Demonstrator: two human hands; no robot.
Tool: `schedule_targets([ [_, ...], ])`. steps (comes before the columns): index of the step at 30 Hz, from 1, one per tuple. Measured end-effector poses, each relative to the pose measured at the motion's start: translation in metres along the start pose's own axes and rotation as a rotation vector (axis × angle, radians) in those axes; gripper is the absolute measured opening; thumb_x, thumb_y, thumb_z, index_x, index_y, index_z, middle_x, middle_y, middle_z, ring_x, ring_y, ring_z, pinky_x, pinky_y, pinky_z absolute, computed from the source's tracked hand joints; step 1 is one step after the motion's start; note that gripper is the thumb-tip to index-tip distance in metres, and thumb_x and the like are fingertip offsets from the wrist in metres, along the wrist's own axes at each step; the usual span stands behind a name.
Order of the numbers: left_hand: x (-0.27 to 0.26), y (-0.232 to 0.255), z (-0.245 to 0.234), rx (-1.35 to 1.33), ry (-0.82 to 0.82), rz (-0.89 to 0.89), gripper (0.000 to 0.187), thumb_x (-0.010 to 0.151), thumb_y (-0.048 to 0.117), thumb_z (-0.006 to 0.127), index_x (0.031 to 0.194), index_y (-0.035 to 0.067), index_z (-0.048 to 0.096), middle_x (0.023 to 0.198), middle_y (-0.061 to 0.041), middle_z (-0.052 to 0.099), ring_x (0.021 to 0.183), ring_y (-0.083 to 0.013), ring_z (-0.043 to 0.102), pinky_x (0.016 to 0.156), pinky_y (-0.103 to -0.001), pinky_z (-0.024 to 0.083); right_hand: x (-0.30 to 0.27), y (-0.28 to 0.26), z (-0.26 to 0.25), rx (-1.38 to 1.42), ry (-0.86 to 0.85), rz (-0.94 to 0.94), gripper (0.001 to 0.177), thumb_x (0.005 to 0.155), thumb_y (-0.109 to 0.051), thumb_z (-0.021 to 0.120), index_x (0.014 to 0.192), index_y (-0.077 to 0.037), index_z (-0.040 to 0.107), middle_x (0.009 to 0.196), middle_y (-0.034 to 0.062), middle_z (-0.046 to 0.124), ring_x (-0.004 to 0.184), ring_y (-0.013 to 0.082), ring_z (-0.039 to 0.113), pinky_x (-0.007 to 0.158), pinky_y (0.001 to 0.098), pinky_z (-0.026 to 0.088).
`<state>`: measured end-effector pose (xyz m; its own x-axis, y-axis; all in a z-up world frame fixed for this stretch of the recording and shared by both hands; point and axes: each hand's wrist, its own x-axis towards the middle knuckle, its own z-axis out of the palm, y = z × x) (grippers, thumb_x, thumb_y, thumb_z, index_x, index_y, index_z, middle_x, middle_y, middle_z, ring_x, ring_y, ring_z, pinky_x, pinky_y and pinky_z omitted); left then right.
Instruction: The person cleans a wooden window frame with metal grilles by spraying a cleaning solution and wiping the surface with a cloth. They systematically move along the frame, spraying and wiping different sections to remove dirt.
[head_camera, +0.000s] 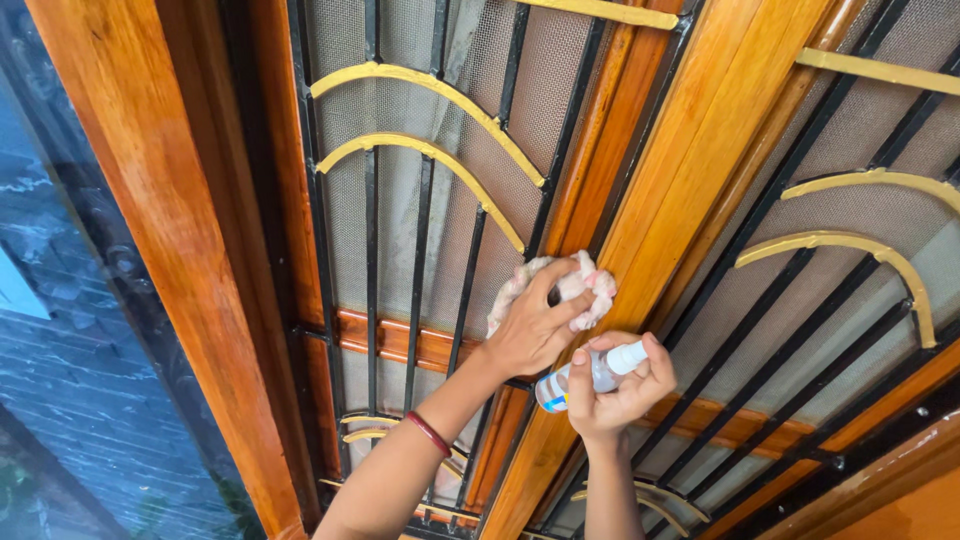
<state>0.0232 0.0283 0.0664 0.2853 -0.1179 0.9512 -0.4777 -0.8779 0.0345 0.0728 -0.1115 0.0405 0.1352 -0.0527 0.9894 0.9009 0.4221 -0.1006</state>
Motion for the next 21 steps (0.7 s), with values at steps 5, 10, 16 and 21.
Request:
schedule_targets([
  [5, -0.024, -0.002, 0.007, -0.004, -0.025, -0.007, 0.038, 0.098, 0.021, 0.056, 0.133, 0.009, 0.063, 0.149, -0.026, 0.042, 0.136, -0.0447, 0.050, 0.112, -0.049, 0.046, -0.002, 0.000, -0.004, -0.005, 0.001, -0.001, 0.070, 0.093, 0.002, 0.066, 0.149, -0.006, 0.025, 0.106, 0.0133, 0.058, 0.096, 0.0186, 0.057, 0.089, 0.0324, 0.050],
  [10, -0.047, -0.002, 0.013, -0.030, -0.052, -0.032, 0.038, 0.096, 0.018, 0.058, 0.132, 0.008, 0.063, 0.148, -0.026, 0.043, 0.136, -0.0443, 0.049, 0.112, -0.050, 0.046, -0.008, 0.000, -0.007, 0.014, 0.006, 0.039, 0.069, 0.093, 0.003, 0.066, 0.148, -0.006, 0.026, 0.105, 0.0137, 0.057, 0.095, 0.0190, 0.058, 0.087, 0.0305, 0.049],
  [16, -0.067, -0.003, 0.018, -0.059, -0.060, -0.053, 0.040, 0.091, 0.012, 0.059, 0.131, 0.008, 0.064, 0.147, -0.026, 0.043, 0.138, -0.0450, 0.048, 0.116, -0.050, 0.044, -0.013, 0.001, -0.015, 0.014, 0.003, 0.056, 0.069, 0.091, 0.003, 0.066, 0.148, -0.006, 0.027, 0.105, 0.0143, 0.058, 0.095, 0.0195, 0.058, 0.087, 0.0302, 0.050],
  [21, -0.084, -0.005, 0.024, -0.070, -0.071, -0.059, 0.041, 0.091, 0.011, 0.058, 0.132, 0.007, 0.063, 0.148, -0.028, 0.042, 0.138, -0.0462, 0.047, 0.117, -0.051, 0.042, -0.015, 0.003, -0.022, 0.018, 0.009, 0.080, 0.070, 0.090, 0.003, 0.066, 0.147, -0.006, 0.027, 0.104, 0.0148, 0.057, 0.094, 0.0193, 0.057, 0.084, 0.0292, 0.050],
])
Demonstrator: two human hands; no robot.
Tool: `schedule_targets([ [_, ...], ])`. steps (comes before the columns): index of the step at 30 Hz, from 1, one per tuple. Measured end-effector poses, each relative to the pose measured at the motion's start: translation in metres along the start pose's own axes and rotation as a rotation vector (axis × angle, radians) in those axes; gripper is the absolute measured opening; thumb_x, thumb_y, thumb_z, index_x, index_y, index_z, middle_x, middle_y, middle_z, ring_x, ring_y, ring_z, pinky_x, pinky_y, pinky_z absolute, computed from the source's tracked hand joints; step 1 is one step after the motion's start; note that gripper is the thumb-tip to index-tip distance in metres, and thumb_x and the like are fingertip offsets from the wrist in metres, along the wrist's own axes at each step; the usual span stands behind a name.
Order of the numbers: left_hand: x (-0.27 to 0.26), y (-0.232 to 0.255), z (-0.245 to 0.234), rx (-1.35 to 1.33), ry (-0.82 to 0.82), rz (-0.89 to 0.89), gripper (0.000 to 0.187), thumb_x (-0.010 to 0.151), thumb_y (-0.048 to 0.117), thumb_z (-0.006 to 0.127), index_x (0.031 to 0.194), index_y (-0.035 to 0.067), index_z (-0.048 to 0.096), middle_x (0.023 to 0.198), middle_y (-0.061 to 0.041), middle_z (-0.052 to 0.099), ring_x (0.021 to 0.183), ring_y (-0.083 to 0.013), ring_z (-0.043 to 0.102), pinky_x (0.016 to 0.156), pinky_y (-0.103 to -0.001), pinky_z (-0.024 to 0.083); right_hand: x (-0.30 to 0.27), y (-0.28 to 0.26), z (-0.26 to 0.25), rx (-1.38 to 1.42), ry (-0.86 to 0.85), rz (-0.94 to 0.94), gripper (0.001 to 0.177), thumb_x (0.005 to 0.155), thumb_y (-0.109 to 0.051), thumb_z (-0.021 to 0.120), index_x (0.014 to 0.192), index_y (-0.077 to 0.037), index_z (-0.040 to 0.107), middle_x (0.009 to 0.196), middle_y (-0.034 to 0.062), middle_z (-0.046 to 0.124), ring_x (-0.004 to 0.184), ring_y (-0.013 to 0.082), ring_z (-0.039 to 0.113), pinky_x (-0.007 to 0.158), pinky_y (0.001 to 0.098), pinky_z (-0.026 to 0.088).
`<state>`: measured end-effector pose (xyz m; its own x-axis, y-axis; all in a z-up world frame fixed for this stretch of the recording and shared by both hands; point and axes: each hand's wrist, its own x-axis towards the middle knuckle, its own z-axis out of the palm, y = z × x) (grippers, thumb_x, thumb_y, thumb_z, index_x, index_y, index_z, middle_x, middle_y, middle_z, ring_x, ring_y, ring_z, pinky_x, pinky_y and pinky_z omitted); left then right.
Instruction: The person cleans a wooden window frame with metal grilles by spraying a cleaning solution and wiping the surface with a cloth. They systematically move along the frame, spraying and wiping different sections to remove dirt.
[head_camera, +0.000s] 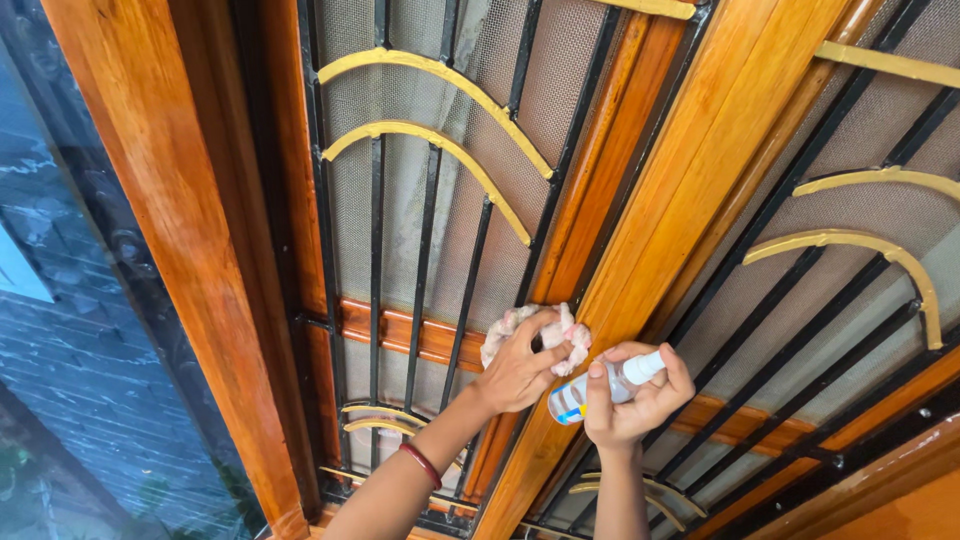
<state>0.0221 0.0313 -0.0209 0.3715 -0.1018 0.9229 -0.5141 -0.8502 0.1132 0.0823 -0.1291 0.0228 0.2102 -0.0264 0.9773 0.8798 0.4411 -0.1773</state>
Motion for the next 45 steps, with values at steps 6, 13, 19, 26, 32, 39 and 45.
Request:
schedule_targets([
  [6, -0.026, -0.007, 0.012, 0.028, -0.021, -0.003, 0.040, 0.091, 0.012, 0.059, 0.131, 0.008, 0.062, 0.146, -0.028, 0.043, 0.137, -0.0465, 0.047, 0.115, -0.051, 0.043, -0.003, 0.002, -0.001, 0.015, -0.004, 0.007, 0.070, 0.091, 0.004, 0.066, 0.148, -0.006, 0.026, 0.105, 0.0157, 0.057, 0.095, 0.0197, 0.057, 0.084, 0.0293, 0.050],
  [13, -0.055, -0.008, 0.026, 0.075, -0.017, -0.032, 0.047, 0.094, 0.010, 0.059, 0.141, 0.009, 0.060, 0.146, -0.027, 0.044, 0.133, -0.0453, 0.050, 0.111, -0.051, 0.045, -0.006, 0.012, 0.002, 0.062, -0.002, -0.028, 0.070, 0.092, 0.002, 0.064, 0.149, -0.007, 0.025, 0.104, 0.0158, 0.057, 0.089, 0.0193, 0.058, 0.077, 0.0287, 0.052],
  [19, -0.075, -0.001, 0.030, 0.095, -0.051, -0.059, 0.050, 0.090, 0.008, 0.062, 0.139, 0.012, 0.059, 0.144, -0.026, 0.046, 0.128, -0.0448, 0.053, 0.107, -0.051, 0.047, -0.007, 0.015, 0.004, 0.083, 0.021, -0.011, 0.069, 0.092, 0.002, 0.065, 0.149, -0.008, 0.026, 0.103, 0.0159, 0.057, 0.085, 0.0188, 0.057, 0.077, 0.0286, 0.051],
  [26, -0.085, 0.014, 0.024, 0.143, -0.053, -0.031, 0.038, 0.088, 0.008, 0.062, 0.126, 0.009, 0.059, 0.139, -0.024, 0.050, 0.115, -0.0417, 0.057, 0.099, -0.049, 0.049, -0.004, 0.010, 0.005, 0.071, 0.017, -0.028, 0.068, 0.093, 0.001, 0.066, 0.148, -0.007, 0.027, 0.101, 0.0146, 0.057, 0.084, 0.0181, 0.058, 0.076, 0.0288, 0.050],
  [32, -0.075, 0.044, 0.013, 0.158, -0.055, -0.037, 0.032, 0.087, 0.010, 0.063, 0.118, 0.004, 0.060, 0.123, -0.019, 0.055, 0.105, -0.0392, 0.057, 0.094, -0.047, 0.048, -0.006, 0.003, 0.007, 0.094, -0.004, 0.020, 0.068, 0.095, 0.001, 0.065, 0.151, -0.007, 0.027, 0.100, 0.0146, 0.056, 0.090, 0.0193, 0.057, 0.082, 0.0301, 0.050],
  [39, -0.116, 0.054, -0.001, 0.188, -0.050, -0.124, 0.033, 0.078, 0.007, 0.064, 0.110, 0.001, 0.061, 0.101, -0.017, 0.054, 0.093, -0.0385, 0.054, 0.084, -0.048, 0.045, -0.021, -0.029, 0.036, 0.320, -0.188, 0.284, 0.076, 0.091, 0.007, 0.068, 0.153, -0.008, 0.027, 0.114, 0.0136, 0.059, 0.096, 0.0177, 0.063, 0.086, 0.0318, 0.056],
  [45, -0.167, 0.026, -0.020, 0.099, 0.690, -0.661, 0.017, 0.100, 0.009, 0.040, 0.101, 0.002, 0.056, 0.094, -0.012, 0.051, 0.089, -0.0246, 0.053, 0.083, -0.040, 0.046, -0.024, -0.044, 0.064, 0.589, -0.314, 0.662, 0.069, 0.098, -0.001, 0.061, 0.160, -0.008, 0.030, 0.111, 0.0104, 0.063, 0.094, 0.0158, 0.065, 0.087, 0.0301, 0.058],
])
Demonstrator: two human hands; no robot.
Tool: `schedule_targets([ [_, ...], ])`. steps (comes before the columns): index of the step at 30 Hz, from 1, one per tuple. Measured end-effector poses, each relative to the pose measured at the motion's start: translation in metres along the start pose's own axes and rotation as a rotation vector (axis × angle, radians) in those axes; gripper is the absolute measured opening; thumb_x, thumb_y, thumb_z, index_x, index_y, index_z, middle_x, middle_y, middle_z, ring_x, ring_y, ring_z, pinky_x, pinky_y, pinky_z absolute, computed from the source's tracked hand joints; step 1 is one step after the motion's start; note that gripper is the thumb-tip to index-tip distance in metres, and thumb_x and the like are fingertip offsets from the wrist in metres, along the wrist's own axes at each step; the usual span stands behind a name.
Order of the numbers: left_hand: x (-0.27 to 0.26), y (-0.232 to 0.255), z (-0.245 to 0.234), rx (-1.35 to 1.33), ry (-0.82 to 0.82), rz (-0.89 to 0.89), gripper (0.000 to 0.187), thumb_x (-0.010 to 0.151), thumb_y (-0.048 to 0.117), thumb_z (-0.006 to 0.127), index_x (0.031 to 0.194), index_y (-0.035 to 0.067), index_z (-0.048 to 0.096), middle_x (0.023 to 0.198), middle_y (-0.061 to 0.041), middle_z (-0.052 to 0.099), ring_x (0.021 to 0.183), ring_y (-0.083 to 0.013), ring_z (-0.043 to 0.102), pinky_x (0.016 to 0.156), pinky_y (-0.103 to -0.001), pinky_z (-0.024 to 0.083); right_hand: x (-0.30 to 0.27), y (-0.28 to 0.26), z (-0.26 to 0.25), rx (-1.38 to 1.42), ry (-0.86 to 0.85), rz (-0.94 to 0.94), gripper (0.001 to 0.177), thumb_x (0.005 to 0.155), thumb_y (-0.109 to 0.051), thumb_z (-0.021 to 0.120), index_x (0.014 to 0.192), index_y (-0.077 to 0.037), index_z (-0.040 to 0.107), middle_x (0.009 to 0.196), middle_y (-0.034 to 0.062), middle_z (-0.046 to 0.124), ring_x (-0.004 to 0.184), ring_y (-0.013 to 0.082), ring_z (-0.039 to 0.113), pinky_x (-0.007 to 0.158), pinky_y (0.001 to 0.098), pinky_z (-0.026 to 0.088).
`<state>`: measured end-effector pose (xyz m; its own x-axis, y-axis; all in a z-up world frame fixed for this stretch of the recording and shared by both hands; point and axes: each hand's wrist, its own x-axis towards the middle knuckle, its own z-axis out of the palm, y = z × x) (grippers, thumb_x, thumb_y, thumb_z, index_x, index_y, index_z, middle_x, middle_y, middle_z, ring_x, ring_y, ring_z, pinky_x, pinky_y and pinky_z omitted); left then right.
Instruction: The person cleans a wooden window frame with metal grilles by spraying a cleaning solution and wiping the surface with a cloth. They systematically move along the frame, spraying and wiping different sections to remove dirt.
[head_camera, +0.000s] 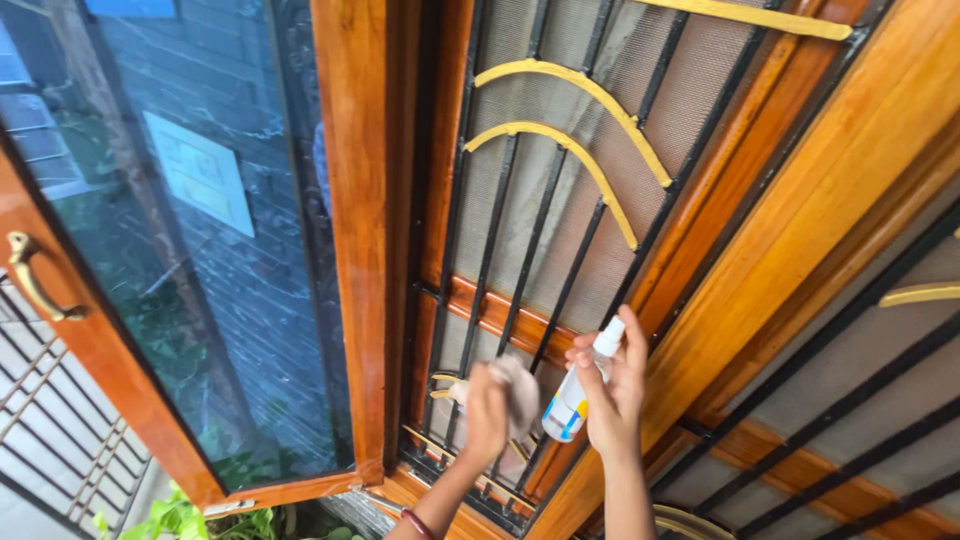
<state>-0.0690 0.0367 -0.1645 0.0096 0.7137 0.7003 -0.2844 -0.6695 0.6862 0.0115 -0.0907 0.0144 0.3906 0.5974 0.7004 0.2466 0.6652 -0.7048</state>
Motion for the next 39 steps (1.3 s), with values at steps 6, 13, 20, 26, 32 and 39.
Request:
schedule_targets([
  [6, 0.053, 0.032, -0.064, -0.182, 0.433, -0.178, 0.030, 0.111, 0.020, 0.039, 0.111, 0.000, 0.061, 0.100, -0.007, 0.060, 0.091, -0.0135, 0.052, 0.083, -0.031, 0.044, 0.006, 0.023, 0.041, -0.107, -0.062, -0.089, 0.062, 0.096, -0.004, 0.066, 0.150, -0.005, 0.036, 0.103, 0.0051, 0.059, 0.088, 0.0147, 0.061, 0.076, 0.0303, 0.055],
  [13, 0.087, 0.120, -0.102, -0.124, 0.536, 0.032, 0.031, 0.108, 0.021, 0.037, 0.123, 0.001, 0.056, 0.121, -0.005, 0.062, 0.112, -0.0121, 0.056, 0.100, -0.028, 0.043, 0.062, 0.045, 0.110, -0.333, -0.069, -0.435, 0.050, 0.097, -0.003, 0.069, 0.141, -0.004, 0.046, 0.096, 0.0065, 0.063, 0.086, 0.0164, 0.064, 0.078, 0.0311, 0.055],
  [20, 0.094, 0.103, -0.145, -0.007, 0.686, 0.144, 0.025, 0.114, 0.021, 0.040, 0.117, 0.002, 0.055, 0.108, -0.003, 0.056, 0.098, -0.0118, 0.051, 0.093, -0.030, 0.043, 0.101, 0.060, 0.146, -0.034, -0.074, -0.231, 0.047, 0.096, 0.000, 0.065, 0.138, -0.004, 0.045, 0.099, 0.0064, 0.061, 0.083, 0.0149, 0.064, 0.073, 0.0301, 0.057],
  [26, 0.115, 0.151, -0.158, 0.126, 0.722, 0.296, 0.025, 0.111, 0.017, 0.038, 0.124, 0.001, 0.053, 0.121, -0.006, 0.055, 0.112, -0.0141, 0.053, 0.103, -0.031, 0.043, 0.110, 0.067, 0.158, 0.034, -0.151, -0.229, 0.050, 0.096, 0.001, 0.062, 0.141, -0.005, 0.042, 0.098, 0.0064, 0.060, 0.081, 0.0140, 0.063, 0.071, 0.0290, 0.057],
  [32, 0.141, 0.186, -0.152, 0.417, 0.726, 0.437, 0.031, 0.112, 0.016, 0.039, 0.131, -0.004, 0.052, 0.133, -0.016, 0.049, 0.126, -0.0242, 0.051, 0.110, -0.037, 0.040, 0.096, 0.102, 0.159, 0.010, -0.141, -0.198, 0.043, 0.098, -0.002, 0.061, 0.137, -0.004, 0.043, 0.100, 0.0083, 0.061, 0.081, 0.0159, 0.065, 0.072, 0.0315, 0.059],
  [39, 0.193, 0.216, -0.128, 0.667, 0.652, 0.759, 0.022, 0.108, 0.019, 0.045, 0.120, 0.005, 0.058, 0.137, -0.016, 0.051, 0.127, -0.0298, 0.051, 0.116, -0.045, 0.039, 0.089, 0.132, 0.155, -0.152, -0.166, -0.258, 0.044, 0.096, -0.007, 0.061, 0.138, -0.003, 0.046, 0.093, 0.0094, 0.068, 0.081, 0.0175, 0.069, 0.074, 0.0360, 0.057],
])
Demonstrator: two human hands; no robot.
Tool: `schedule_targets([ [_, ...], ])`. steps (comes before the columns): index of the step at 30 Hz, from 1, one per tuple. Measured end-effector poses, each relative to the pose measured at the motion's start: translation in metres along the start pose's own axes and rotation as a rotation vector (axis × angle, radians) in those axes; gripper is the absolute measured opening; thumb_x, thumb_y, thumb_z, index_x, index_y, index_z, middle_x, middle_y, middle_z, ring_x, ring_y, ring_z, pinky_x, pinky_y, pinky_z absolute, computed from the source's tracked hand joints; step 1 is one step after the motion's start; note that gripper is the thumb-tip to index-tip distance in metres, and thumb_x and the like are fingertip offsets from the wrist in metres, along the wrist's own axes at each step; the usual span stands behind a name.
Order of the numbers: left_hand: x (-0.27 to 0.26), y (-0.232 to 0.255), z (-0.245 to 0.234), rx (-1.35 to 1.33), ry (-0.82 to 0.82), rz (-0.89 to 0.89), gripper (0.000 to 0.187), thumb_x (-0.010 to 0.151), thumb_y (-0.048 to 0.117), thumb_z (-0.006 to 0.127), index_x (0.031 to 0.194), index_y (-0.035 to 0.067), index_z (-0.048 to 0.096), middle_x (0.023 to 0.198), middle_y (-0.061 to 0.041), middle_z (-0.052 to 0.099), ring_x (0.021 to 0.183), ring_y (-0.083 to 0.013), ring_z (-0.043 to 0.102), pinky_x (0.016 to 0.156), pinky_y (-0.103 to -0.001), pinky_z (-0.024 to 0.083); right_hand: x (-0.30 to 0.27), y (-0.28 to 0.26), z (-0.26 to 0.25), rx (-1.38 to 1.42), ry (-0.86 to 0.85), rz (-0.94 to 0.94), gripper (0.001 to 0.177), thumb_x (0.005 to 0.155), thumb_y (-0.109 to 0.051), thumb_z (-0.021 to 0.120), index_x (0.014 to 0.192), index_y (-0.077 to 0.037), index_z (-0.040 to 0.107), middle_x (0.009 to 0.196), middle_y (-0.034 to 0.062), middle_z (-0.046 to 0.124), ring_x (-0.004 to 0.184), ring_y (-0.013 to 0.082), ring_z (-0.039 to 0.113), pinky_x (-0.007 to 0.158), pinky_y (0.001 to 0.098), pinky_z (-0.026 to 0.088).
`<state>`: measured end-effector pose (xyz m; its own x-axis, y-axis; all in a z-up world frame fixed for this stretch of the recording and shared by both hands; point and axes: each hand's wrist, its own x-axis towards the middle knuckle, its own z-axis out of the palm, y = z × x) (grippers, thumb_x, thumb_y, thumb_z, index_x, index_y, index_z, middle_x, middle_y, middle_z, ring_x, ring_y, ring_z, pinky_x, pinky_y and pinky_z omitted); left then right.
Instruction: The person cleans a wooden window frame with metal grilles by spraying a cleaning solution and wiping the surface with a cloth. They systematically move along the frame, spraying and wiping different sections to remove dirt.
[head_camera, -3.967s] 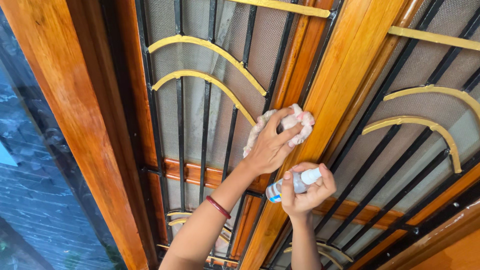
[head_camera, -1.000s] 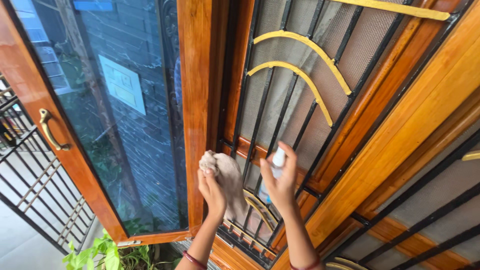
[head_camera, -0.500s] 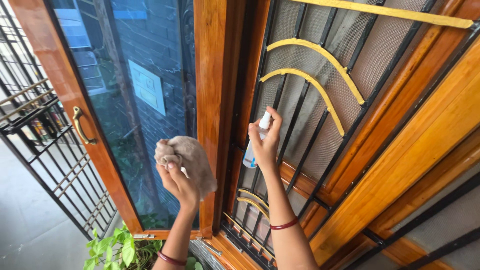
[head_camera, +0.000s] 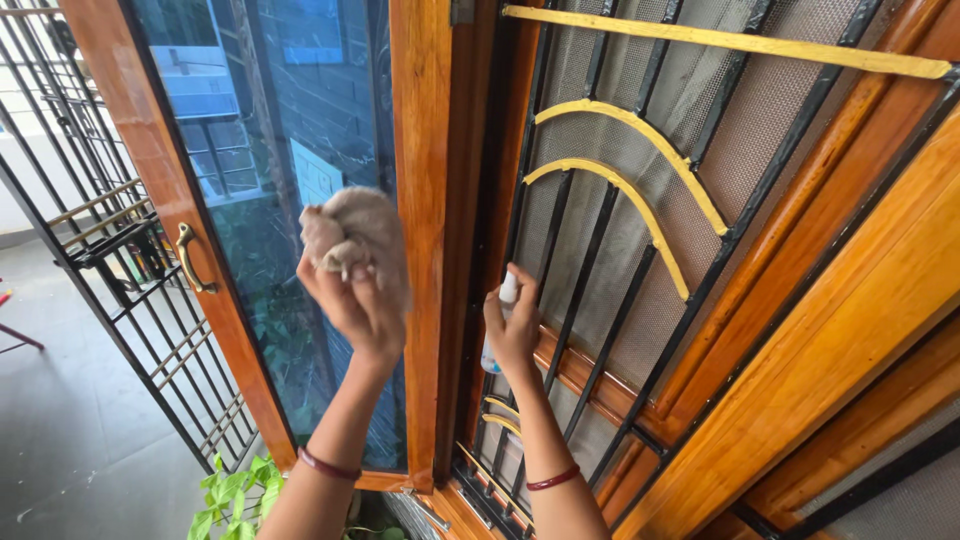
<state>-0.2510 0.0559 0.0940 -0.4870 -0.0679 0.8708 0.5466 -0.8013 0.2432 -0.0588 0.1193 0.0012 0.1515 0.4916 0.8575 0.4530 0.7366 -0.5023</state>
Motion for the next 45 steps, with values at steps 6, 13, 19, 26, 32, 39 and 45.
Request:
schedule_targets([
  [6, 0.031, 0.003, 0.052, -0.031, -0.019, 0.205, 0.028, 0.108, 0.014, 0.053, 0.132, 0.000, 0.051, 0.142, -0.027, 0.042, 0.134, -0.0410, 0.050, 0.116, -0.051, 0.043, -0.016, 0.018, -0.006, 0.052, 0.062, -0.044, 0.042, 0.097, -0.006, 0.061, 0.136, -0.003, 0.047, 0.105, 0.0134, 0.062, 0.092, 0.0197, 0.067, 0.082, 0.0345, 0.060],
  [13, 0.065, -0.013, 0.143, 0.074, -0.118, 0.470, 0.056, 0.107, 0.010, 0.069, 0.154, 0.005, 0.039, 0.158, -0.025, 0.031, 0.152, -0.0480, 0.031, 0.129, -0.058, 0.035, -0.039, 0.003, -0.037, 0.100, 0.023, 0.033, 0.051, 0.095, -0.004, 0.060, 0.142, -0.001, 0.040, 0.101, 0.0115, 0.064, 0.091, 0.0200, 0.066, 0.084, 0.0352, 0.057],
  [19, 0.045, -0.064, 0.215, 0.457, -0.333, 0.510, 0.059, 0.107, 0.005, 0.057, 0.162, 0.002, 0.034, 0.168, -0.022, 0.028, 0.159, -0.0452, 0.025, 0.135, -0.058, 0.030, -0.052, 0.004, -0.052, 0.073, 0.015, 0.093, 0.050, 0.094, -0.006, 0.063, 0.140, -0.002, 0.043, 0.099, 0.0092, 0.067, 0.089, 0.0184, 0.069, 0.082, 0.0345, 0.058],
  [26, 0.025, -0.053, 0.199, 0.694, -0.550, 0.576, 0.059, 0.102, 0.018, 0.054, 0.154, -0.007, 0.041, 0.155, -0.034, 0.036, 0.148, -0.0497, 0.031, 0.123, -0.058, 0.032, -0.057, 0.015, -0.059, 0.115, 0.007, 0.129, 0.052, 0.095, -0.005, 0.063, 0.142, -0.001, 0.042, 0.100, 0.0093, 0.064, 0.091, 0.0179, 0.064, 0.084, 0.0341, 0.055],
  [32, 0.009, -0.043, 0.199, 0.728, -0.572, 0.392, 0.063, 0.101, 0.019, 0.050, 0.159, -0.002, 0.037, 0.167, -0.024, 0.029, 0.158, -0.0468, 0.022, 0.131, -0.055, 0.024, -0.060, 0.022, -0.064, 0.143, -0.008, 0.117, 0.054, 0.095, -0.004, 0.062, 0.144, 0.000, 0.039, 0.102, 0.0089, 0.062, 0.094, 0.0171, 0.064, 0.089, 0.0345, 0.054],
  [39, -0.014, -0.052, 0.196, 1.089, -0.402, 0.475, 0.077, 0.095, 0.033, 0.048, 0.164, 0.016, 0.020, 0.173, -0.009, 0.005, 0.159, -0.0354, 0.006, 0.124, -0.065, 0.000, -0.060, 0.028, -0.054, 0.139, 0.000, 0.138, 0.052, 0.092, -0.004, 0.064, 0.140, -0.001, 0.044, 0.102, 0.0090, 0.063, 0.091, 0.0169, 0.063, 0.086, 0.0341, 0.054],
  [45, -0.044, -0.073, 0.197, 1.034, -0.789, 0.304, 0.077, 0.100, 0.033, 0.051, 0.168, 0.009, 0.023, 0.173, -0.020, 0.008, 0.158, -0.0457, 0.007, 0.127, -0.058, 0.005, -0.066, 0.017, -0.046, 0.150, -0.023, 0.187, 0.052, 0.092, -0.004, 0.065, 0.140, -0.001, 0.044, 0.104, 0.0102, 0.063, 0.094, 0.0182, 0.062, 0.089, 0.0338, 0.051],
])
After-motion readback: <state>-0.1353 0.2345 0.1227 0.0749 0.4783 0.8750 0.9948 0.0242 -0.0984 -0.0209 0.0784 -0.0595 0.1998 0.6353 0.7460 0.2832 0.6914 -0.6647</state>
